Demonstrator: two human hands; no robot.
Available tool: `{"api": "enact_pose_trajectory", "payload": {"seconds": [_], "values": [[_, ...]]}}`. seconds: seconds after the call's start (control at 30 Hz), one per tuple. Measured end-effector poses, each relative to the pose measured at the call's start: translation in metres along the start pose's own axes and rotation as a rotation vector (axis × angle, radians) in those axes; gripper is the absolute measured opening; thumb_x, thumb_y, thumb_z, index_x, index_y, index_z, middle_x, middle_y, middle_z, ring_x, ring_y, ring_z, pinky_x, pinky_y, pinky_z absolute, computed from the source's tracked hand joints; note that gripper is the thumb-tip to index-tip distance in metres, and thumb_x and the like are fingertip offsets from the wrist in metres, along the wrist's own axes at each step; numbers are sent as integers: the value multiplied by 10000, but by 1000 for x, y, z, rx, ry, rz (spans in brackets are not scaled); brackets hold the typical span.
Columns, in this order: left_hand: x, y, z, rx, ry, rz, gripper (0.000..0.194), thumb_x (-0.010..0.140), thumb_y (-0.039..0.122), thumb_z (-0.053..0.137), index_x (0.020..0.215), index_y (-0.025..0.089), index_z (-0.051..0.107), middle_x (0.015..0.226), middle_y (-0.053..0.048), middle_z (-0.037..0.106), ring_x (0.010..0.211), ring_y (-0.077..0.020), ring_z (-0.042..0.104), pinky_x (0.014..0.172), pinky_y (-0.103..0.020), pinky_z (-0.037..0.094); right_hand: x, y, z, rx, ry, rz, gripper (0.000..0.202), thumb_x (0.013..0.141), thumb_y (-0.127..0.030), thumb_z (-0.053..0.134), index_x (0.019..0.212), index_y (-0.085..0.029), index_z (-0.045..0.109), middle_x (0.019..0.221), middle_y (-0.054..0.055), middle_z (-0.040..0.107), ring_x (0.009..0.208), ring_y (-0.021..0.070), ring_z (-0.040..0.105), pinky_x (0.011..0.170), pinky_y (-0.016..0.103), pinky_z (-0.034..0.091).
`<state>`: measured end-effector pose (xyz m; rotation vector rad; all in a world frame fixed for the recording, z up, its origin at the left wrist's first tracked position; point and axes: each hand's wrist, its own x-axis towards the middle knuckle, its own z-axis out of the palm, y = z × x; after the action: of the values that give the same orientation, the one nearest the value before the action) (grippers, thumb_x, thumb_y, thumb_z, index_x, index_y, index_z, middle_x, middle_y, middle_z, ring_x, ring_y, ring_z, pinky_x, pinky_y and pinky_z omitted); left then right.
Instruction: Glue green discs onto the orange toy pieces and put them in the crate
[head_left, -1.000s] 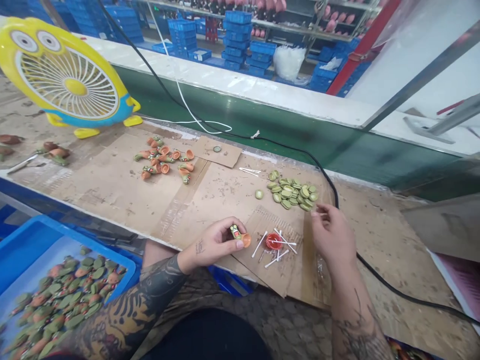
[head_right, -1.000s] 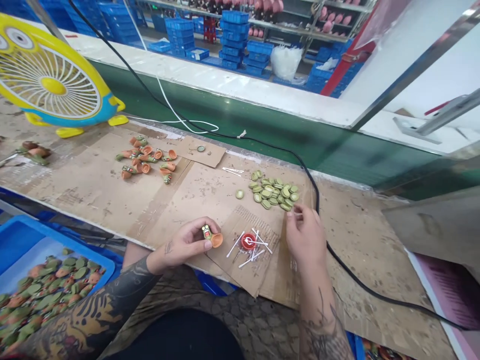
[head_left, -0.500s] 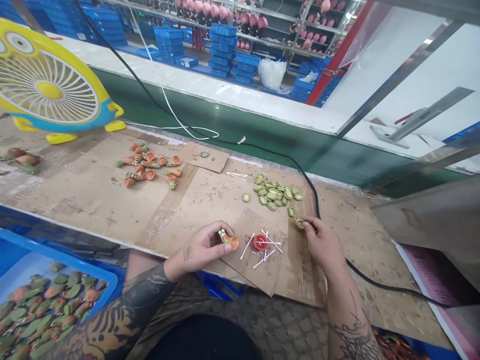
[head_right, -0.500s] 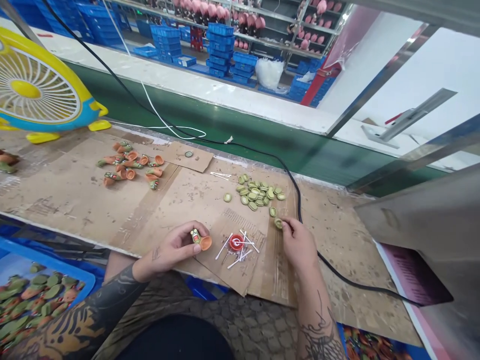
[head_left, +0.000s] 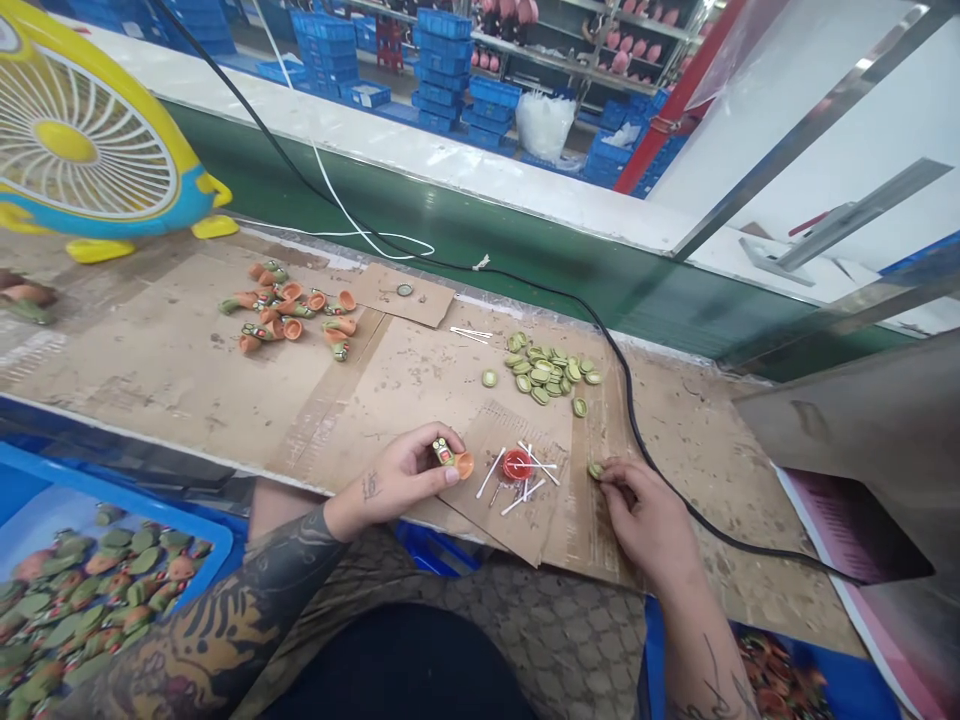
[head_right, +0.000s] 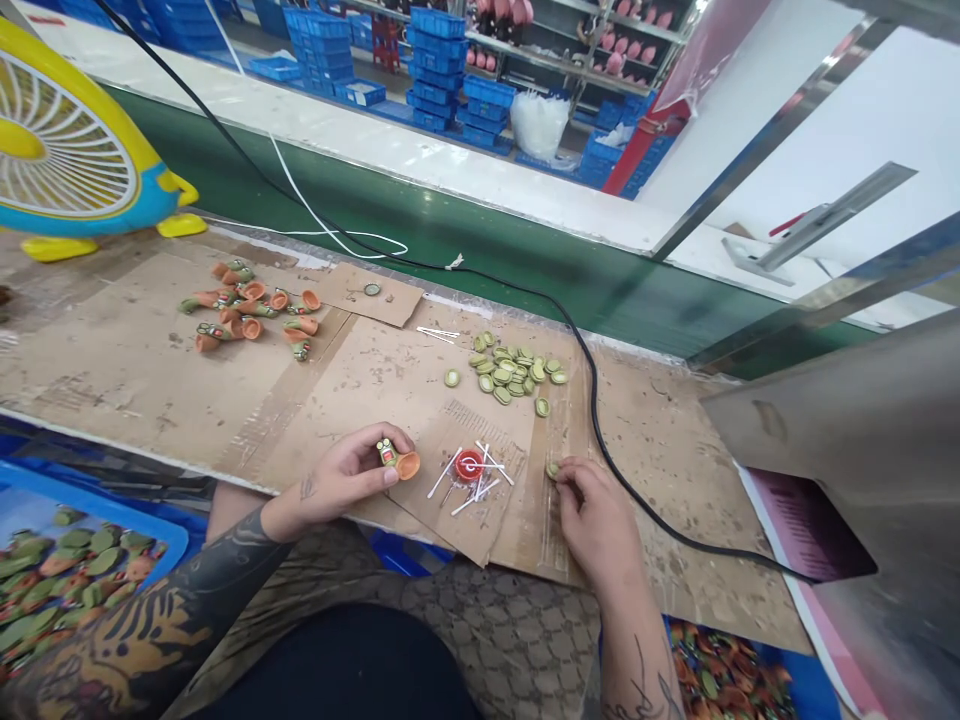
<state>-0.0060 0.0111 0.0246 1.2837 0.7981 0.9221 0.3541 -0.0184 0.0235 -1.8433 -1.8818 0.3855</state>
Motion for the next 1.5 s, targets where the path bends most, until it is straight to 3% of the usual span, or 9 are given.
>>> {"api": "enact_pose_trajectory", "payload": {"seconds": [0.13,0.3,0.47,0.6,0.77,0.93,1.1,1.5], "values": [[0,-3,0,-16,9,40,304,896,409,805,1020,165,672,985,-51,642,897,-190,558,765,-298,438,-1,-3,1,-71,42,146,384,865,-504,635,1055,-178,706,1068,145,696,990,330,668,907,502,525],[-2,-5,5,-67,77,152,256,870,312,841,1017,175,683,1031,-63,665,942,-193,602,814,-304,477,2,-9,2,22,39,190,372,796,-506,713,949,-173,769,878,104,721,768,276,671,797,457,555],[-14,5,24,-152,85,231,264,816,225,889,1019,206,721,1085,-67,718,1062,-205,676,900,-311,527,-24,-45,-7,350,118,95,435,909,-555,691,1134,-186,746,999,106,771,843,242,750,744,359,629],[-17,18,46,-159,38,256,321,768,206,935,1049,205,779,1146,-114,785,1097,-247,736,936,-357,574,-44,-88,-6,670,145,-95,267,896,-359,838,1138,-269,773,1150,78,750,964,211,755,815,287,634],[-15,22,56,-110,44,344,390,712,200,982,1063,228,814,1124,-107,817,1073,-254,762,985,-378,580,-44,-116,3,575,87,-200,259,925,-372,823,1162,-291,758,1151,74,737,1038,240,726,858,325,616],[-17,18,53,-64,68,396,431,683,184,997,1069,240,812,1118,-95,815,1041,-230,773,938,-338,598,-42,-122,9,602,54,-245,223,939,-396,816,1125,-297,745,1096,54,723,936,213,730,794,318,616],[-19,15,54,-9,99,421,407,669,247,1007,1021,218,806,1093,-115,814,1005,-240,786,886,-340,626,-41,-125,11,555,69,-274,215,924,-375,838,1112,-310,756,1103,44,735,1004,222,737,812,309,619],[-24,27,44,256,41,531,336,680,236,996,969,208,827,1030,-146,855,895,-242,827,795,-294,648,-31,-149,-13,419,-4,-447,146,999,-375,743,970,-233,760,831,12,730,721,154,723,629,230,582]]}}
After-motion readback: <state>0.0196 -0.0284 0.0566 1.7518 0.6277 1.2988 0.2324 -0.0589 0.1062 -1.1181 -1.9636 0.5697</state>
